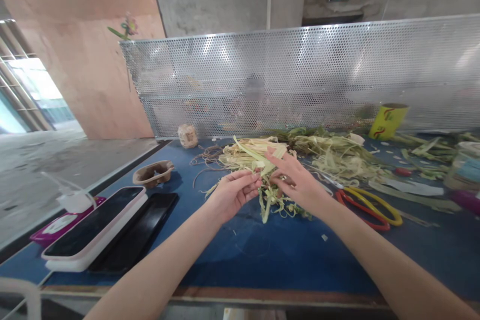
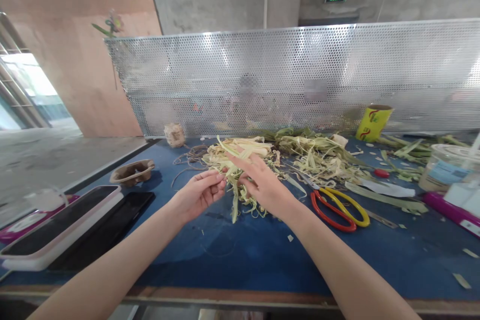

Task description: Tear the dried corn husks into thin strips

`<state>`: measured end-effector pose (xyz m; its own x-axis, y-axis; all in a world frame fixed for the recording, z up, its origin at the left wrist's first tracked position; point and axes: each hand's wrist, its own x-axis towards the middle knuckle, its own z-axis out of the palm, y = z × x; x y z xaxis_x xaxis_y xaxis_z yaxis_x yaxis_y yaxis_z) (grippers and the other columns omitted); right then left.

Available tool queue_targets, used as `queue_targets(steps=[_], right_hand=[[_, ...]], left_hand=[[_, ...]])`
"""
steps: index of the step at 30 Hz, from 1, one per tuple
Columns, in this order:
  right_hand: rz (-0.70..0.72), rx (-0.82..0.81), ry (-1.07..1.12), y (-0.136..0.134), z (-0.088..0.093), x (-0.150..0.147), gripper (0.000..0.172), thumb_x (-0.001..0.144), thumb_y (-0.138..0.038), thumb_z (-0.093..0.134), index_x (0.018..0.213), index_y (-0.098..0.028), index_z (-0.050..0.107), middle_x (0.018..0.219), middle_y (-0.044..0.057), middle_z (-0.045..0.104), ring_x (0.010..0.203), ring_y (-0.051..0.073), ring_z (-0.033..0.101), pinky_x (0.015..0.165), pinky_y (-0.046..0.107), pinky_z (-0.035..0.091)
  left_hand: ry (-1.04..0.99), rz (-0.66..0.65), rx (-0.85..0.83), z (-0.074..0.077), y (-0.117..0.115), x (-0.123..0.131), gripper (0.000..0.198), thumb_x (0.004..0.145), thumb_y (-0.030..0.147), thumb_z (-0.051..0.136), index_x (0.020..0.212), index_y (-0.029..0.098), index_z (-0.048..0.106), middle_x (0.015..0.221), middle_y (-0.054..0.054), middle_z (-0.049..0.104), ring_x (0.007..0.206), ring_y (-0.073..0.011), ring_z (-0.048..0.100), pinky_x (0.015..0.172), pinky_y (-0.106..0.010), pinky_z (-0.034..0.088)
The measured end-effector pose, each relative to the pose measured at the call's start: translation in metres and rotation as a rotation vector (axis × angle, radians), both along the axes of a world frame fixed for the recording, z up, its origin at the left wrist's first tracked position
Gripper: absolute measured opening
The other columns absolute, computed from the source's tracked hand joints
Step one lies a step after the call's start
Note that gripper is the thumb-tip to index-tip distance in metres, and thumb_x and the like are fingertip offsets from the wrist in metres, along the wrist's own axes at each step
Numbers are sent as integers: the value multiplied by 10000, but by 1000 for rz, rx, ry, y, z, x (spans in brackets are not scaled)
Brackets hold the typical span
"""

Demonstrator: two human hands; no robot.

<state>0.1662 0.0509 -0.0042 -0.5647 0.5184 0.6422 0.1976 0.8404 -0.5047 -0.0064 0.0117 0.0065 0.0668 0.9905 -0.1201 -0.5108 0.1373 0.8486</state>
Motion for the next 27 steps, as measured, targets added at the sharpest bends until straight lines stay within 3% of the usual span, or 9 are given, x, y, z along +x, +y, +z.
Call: queue_targets(steps=[4,7,9,13,15,18,23,27], right_hand=[[-375,454,13,4,-2,0,290,743,-226,569,1021,-307,592,952,59,451,751,163,509,665,344,475],[-543,588,183,5,-2,0,235,668,-341,661,879,-247,617,773,51,470,718,192,488,688,373,426],[-540,712,212,4,-2,2,251,646,-347,685,869,-264,605,772,47,505,739,197,487,717,368,400],[-323,889,-14,0,1,7,221,707,-238,645,896,-343,601,928,9,590,855,191,488,764,353,356],[-236,811,-51,-2,3,7,166,729,-208,619,862,-306,610,919,8,611,853,179,501,755,351,355],[-173,531,24,-3,6,2,31,741,-204,598,748,-233,607,782,8,624,782,152,529,753,343,366],[-186,-70,43,-4,8,-8,108,740,-230,552,644,-186,537,658,-4,586,636,121,531,609,257,411],[-209,-306,11,-4,3,-11,178,743,-317,528,647,-181,464,597,-24,515,526,96,476,500,221,386]], left_hand=[[-16,-24,4,-1,0,1,50,665,48,619,656,96,610,561,-18,648,488,-73,595,526,-170,510],[-11,-49,-3,-4,0,2,46,663,55,625,658,99,609,559,-18,650,482,-68,591,533,-171,512],[8,-65,0,-6,0,2,55,644,64,645,673,99,616,559,-22,653,501,-78,601,550,-181,517],[38,-72,29,-10,0,3,137,566,88,710,675,99,628,557,-22,654,514,-85,604,558,-182,508],[70,-54,38,-10,-1,5,178,526,110,738,671,98,634,567,-25,656,513,-88,601,545,-179,496],[166,-61,106,-8,-3,7,193,526,173,746,677,105,648,585,-28,657,522,-100,597,547,-202,484],[460,-62,314,-3,-6,8,107,607,202,687,662,112,667,572,-12,626,541,-85,555,581,-201,457],[556,-52,375,-3,-6,8,96,638,209,654,666,119,669,566,-7,610,530,-85,532,573,-203,447]])
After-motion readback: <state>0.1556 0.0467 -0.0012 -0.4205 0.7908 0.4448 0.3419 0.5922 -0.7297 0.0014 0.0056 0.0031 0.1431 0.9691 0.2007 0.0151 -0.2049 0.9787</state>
